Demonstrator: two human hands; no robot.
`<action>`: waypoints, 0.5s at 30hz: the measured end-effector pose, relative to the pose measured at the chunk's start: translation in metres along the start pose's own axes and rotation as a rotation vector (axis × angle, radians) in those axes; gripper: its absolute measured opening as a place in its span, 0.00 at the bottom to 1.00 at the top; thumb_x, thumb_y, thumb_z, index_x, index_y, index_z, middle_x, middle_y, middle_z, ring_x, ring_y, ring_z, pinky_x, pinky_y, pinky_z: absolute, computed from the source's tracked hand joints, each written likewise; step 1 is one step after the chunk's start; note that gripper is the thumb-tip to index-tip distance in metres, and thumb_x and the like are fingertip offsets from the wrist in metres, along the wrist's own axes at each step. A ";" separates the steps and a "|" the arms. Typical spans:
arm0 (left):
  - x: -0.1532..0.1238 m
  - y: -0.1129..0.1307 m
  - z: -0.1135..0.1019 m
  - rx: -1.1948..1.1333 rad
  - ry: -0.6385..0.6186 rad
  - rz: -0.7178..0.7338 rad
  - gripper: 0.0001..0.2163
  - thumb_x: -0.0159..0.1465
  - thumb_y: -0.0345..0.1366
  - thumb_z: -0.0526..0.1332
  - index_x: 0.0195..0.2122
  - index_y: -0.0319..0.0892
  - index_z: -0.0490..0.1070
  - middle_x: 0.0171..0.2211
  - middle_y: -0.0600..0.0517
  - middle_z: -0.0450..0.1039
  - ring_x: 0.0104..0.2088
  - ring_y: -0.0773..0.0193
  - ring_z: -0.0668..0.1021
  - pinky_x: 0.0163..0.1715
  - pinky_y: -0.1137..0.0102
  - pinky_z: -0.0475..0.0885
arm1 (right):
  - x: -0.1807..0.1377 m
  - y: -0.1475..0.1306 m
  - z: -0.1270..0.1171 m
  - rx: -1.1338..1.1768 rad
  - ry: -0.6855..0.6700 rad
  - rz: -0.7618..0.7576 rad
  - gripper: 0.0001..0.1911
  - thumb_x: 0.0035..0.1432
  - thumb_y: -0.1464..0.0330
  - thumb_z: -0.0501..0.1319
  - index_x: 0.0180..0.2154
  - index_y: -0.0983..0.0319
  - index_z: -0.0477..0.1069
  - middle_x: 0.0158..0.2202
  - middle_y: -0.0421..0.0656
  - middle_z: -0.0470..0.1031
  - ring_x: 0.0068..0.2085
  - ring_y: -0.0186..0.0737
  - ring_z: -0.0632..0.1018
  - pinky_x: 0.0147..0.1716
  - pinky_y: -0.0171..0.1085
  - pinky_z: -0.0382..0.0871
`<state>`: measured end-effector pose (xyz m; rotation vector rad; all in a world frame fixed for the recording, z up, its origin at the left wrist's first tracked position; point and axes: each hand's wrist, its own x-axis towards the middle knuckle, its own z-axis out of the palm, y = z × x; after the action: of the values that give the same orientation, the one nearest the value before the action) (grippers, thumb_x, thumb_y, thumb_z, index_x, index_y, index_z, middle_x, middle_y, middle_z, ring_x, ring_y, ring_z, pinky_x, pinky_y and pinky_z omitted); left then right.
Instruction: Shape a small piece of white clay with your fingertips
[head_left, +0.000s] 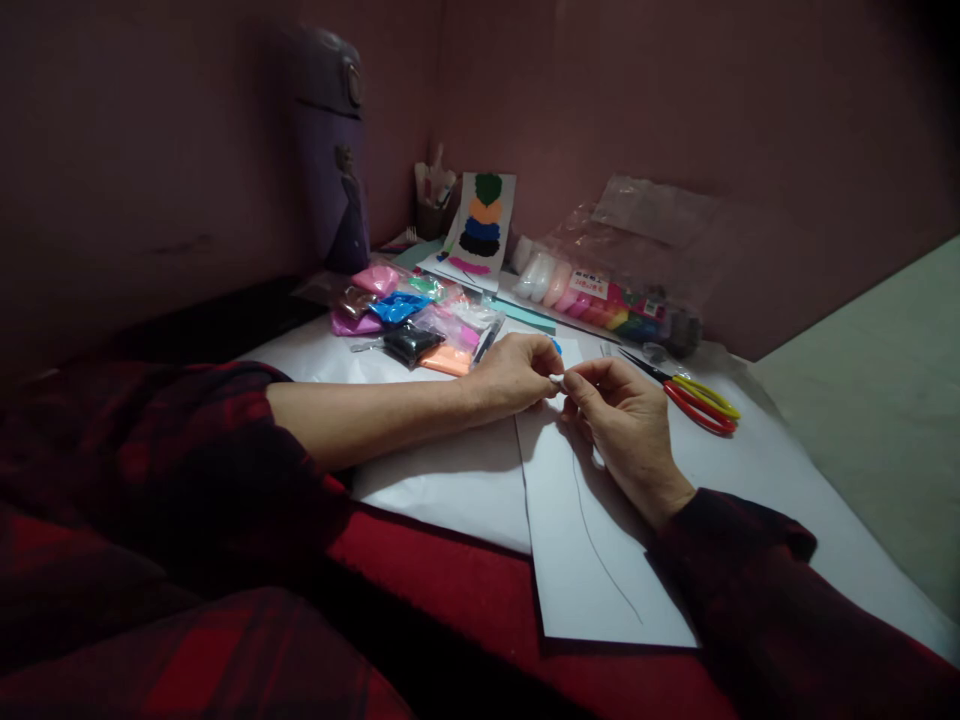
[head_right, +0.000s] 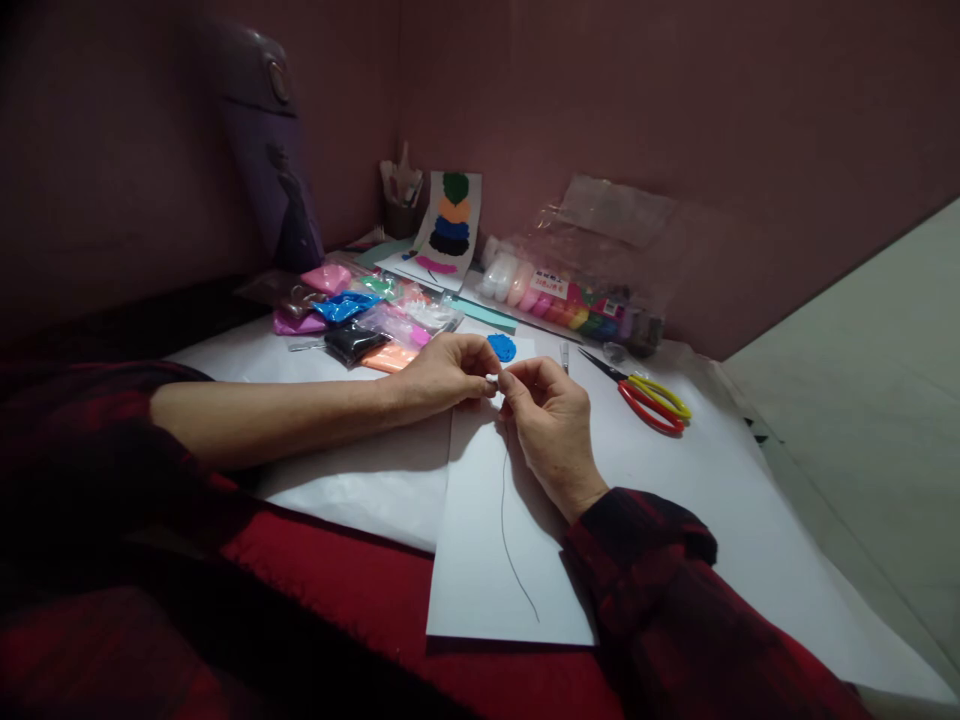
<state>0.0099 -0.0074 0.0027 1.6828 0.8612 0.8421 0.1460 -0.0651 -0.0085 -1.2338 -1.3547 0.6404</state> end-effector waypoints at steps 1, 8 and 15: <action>0.000 0.000 0.000 0.005 -0.002 0.003 0.03 0.53 0.25 0.61 0.29 0.36 0.68 0.20 0.58 0.67 0.19 0.73 0.71 0.21 0.75 0.66 | 0.000 0.000 0.000 0.000 0.001 -0.001 0.07 0.54 0.66 0.66 0.29 0.62 0.71 0.18 0.36 0.70 0.18 0.28 0.69 0.15 0.28 0.62; 0.002 -0.001 0.000 0.029 -0.016 0.021 0.03 0.53 0.25 0.60 0.28 0.37 0.67 0.20 0.58 0.66 0.19 0.73 0.71 0.21 0.75 0.66 | 0.000 0.000 0.000 -0.002 0.005 0.003 0.07 0.54 0.67 0.66 0.28 0.62 0.71 0.18 0.35 0.70 0.18 0.29 0.69 0.16 0.29 0.63; 0.003 -0.006 0.000 0.080 -0.022 0.063 0.04 0.51 0.26 0.60 0.29 0.37 0.68 0.21 0.57 0.67 0.20 0.72 0.71 0.21 0.75 0.66 | 0.001 0.001 0.001 -0.008 0.009 -0.004 0.07 0.54 0.67 0.66 0.28 0.62 0.70 0.18 0.35 0.70 0.18 0.29 0.70 0.16 0.29 0.63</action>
<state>0.0103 -0.0032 -0.0026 1.7939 0.8405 0.8398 0.1455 -0.0637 -0.0092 -1.2385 -1.3530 0.6270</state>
